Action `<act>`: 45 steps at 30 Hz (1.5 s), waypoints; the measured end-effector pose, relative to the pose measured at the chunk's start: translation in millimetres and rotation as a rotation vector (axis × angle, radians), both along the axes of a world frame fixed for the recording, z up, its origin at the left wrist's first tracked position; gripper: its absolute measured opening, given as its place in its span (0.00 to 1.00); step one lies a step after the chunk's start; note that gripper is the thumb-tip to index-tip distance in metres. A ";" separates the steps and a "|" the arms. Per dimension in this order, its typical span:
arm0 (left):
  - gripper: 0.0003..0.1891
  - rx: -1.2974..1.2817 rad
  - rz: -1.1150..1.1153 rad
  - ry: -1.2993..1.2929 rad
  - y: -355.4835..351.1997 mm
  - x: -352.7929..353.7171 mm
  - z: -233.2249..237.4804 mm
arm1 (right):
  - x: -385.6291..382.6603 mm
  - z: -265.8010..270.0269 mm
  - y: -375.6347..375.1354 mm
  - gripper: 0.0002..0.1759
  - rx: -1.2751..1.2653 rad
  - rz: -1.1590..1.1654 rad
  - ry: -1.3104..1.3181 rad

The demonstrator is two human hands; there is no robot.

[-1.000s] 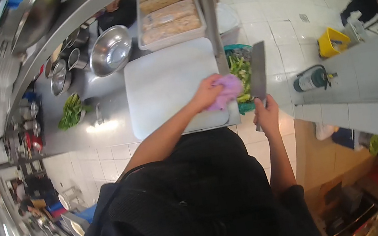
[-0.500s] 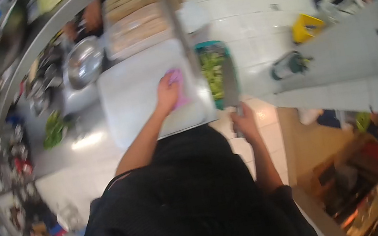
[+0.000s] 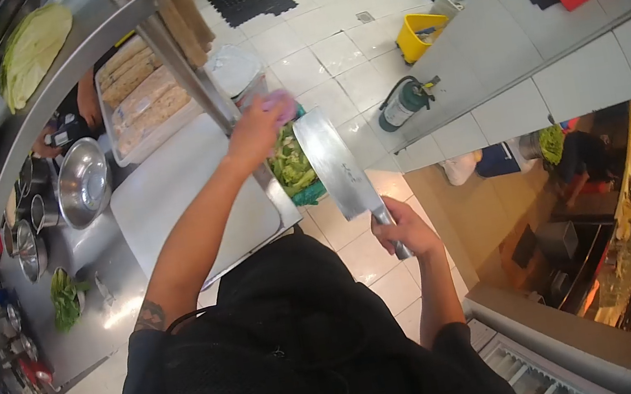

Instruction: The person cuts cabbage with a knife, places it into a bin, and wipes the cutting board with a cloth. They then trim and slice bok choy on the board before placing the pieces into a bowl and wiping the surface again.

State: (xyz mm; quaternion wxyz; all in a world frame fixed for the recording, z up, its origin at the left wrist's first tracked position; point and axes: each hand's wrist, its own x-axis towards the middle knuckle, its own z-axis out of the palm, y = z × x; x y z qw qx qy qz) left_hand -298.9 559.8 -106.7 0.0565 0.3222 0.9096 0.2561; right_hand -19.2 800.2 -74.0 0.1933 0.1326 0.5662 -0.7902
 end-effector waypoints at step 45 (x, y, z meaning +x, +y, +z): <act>0.26 1.466 0.738 -1.119 -241.4 179.8 -13.6 | -70.2 -72.8 -157.9 0.18 0.887 -0.041 0.435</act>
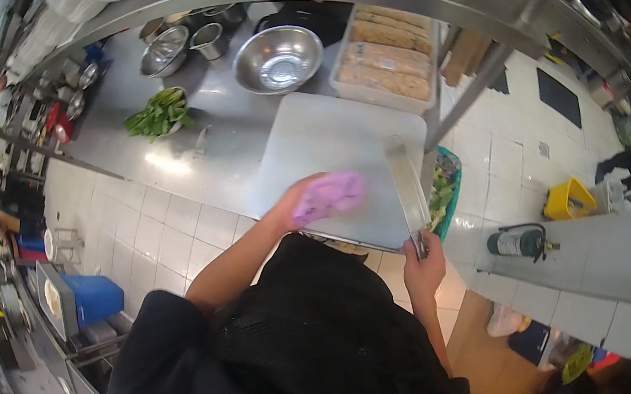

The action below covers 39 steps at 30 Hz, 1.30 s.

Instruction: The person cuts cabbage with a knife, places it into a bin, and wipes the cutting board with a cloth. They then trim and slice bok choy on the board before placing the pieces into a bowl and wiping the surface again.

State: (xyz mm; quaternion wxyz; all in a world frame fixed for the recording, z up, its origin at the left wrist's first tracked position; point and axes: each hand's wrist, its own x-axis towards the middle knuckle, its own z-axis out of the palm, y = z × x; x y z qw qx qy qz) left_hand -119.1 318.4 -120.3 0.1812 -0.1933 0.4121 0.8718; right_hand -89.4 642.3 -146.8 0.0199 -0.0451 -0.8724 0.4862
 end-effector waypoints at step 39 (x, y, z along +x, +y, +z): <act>0.21 -1.520 -0.283 0.742 -225.7 44.4 -59.8 | 70.7 -74.8 -320.2 0.25 -1.090 0.102 -1.229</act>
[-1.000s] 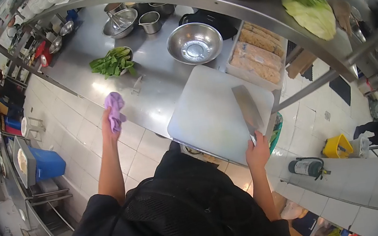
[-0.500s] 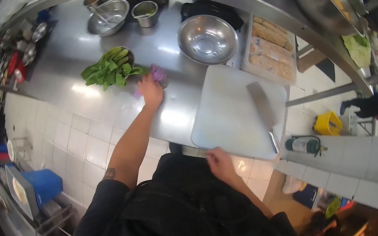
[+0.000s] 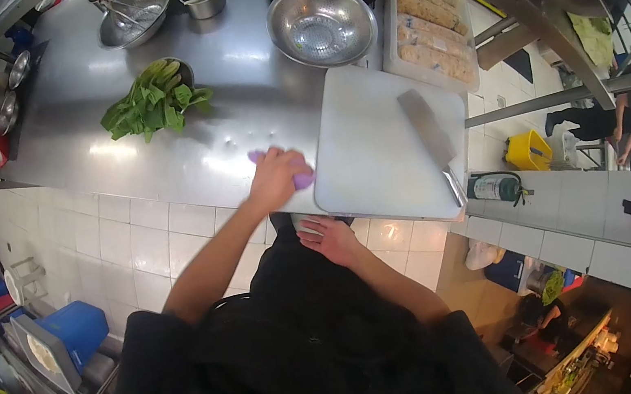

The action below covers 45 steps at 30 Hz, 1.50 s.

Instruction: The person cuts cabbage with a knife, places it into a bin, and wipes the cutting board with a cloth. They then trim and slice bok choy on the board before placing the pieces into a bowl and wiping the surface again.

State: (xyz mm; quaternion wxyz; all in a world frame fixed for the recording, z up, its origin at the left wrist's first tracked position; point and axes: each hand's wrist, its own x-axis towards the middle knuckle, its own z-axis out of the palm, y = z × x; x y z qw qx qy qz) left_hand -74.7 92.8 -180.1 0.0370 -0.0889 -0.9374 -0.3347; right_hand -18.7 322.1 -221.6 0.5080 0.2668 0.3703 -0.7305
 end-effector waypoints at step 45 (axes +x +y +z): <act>0.23 1.224 0.321 -0.089 356.6 -131.5 78.2 | -123.2 -14.0 437.9 0.29 0.444 -0.364 0.531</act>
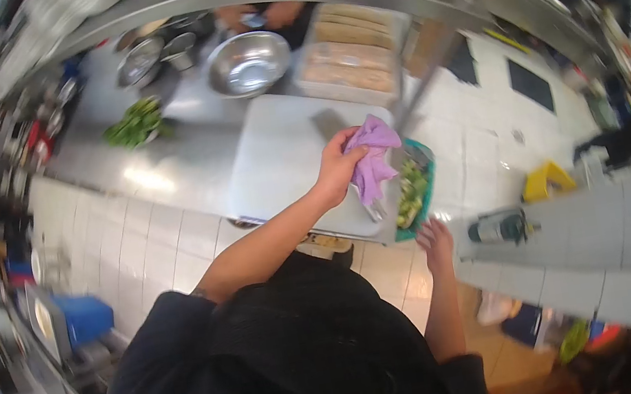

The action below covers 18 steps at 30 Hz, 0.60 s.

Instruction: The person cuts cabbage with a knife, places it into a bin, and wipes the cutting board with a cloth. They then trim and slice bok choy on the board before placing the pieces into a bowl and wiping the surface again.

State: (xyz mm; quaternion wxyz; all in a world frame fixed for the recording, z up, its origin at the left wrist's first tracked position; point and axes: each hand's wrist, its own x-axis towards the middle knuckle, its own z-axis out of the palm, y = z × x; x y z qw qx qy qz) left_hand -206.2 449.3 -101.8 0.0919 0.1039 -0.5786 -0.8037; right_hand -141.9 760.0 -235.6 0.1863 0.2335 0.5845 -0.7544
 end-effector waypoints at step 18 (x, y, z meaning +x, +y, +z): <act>0.46 0.458 -0.583 0.068 -260.6 320.9 77.4 | 63.3 124.4 -218.9 0.13 0.469 0.752 0.218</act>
